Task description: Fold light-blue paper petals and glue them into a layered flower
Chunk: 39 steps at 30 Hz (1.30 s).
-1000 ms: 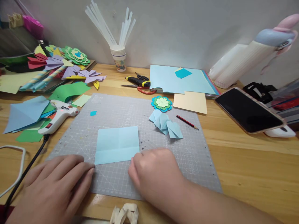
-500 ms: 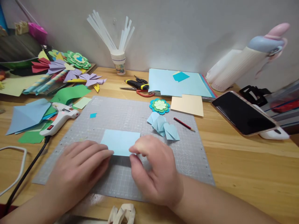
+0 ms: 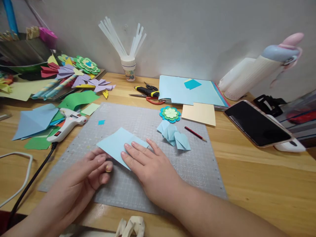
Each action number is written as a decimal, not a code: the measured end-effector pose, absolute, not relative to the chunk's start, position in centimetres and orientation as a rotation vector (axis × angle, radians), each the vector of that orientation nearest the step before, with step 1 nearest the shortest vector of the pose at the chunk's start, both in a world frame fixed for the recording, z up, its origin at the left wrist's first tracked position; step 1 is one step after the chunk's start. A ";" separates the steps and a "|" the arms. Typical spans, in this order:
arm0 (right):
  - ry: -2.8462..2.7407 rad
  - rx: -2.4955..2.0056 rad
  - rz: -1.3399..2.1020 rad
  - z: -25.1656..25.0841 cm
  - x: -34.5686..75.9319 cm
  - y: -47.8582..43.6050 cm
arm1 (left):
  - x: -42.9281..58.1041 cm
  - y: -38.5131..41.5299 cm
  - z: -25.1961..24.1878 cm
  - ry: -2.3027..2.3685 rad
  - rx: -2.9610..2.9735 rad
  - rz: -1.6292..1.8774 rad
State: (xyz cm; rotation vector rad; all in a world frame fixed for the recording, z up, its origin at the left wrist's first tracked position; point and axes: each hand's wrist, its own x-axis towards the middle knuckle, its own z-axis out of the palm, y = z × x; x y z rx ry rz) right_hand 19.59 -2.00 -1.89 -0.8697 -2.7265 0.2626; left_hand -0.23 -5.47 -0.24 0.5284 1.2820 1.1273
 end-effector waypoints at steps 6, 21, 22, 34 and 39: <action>-2.857 -0.687 0.205 -1.8 19.3 -3.4 | -2.8 -7.8 -1.6 1.760 1.878 0.984; -2.474 -0.956 0.803 -0.9 18.6 -2.8 | -4.5 -8.4 -2.3 1.393 2.799 0.431; -2.457 -0.977 0.838 -1.0 18.5 -2.7 | -4.4 -8.5 -2.5 1.427 2.755 0.506; -2.343 -1.254 0.937 -1.2 17.4 -2.4 | -5.0 -9.1 -3.5 1.372 2.761 0.536; -2.343 -1.299 0.933 -1.3 17.1 -2.3 | -5.3 -8.4 -3.3 1.249 2.878 0.498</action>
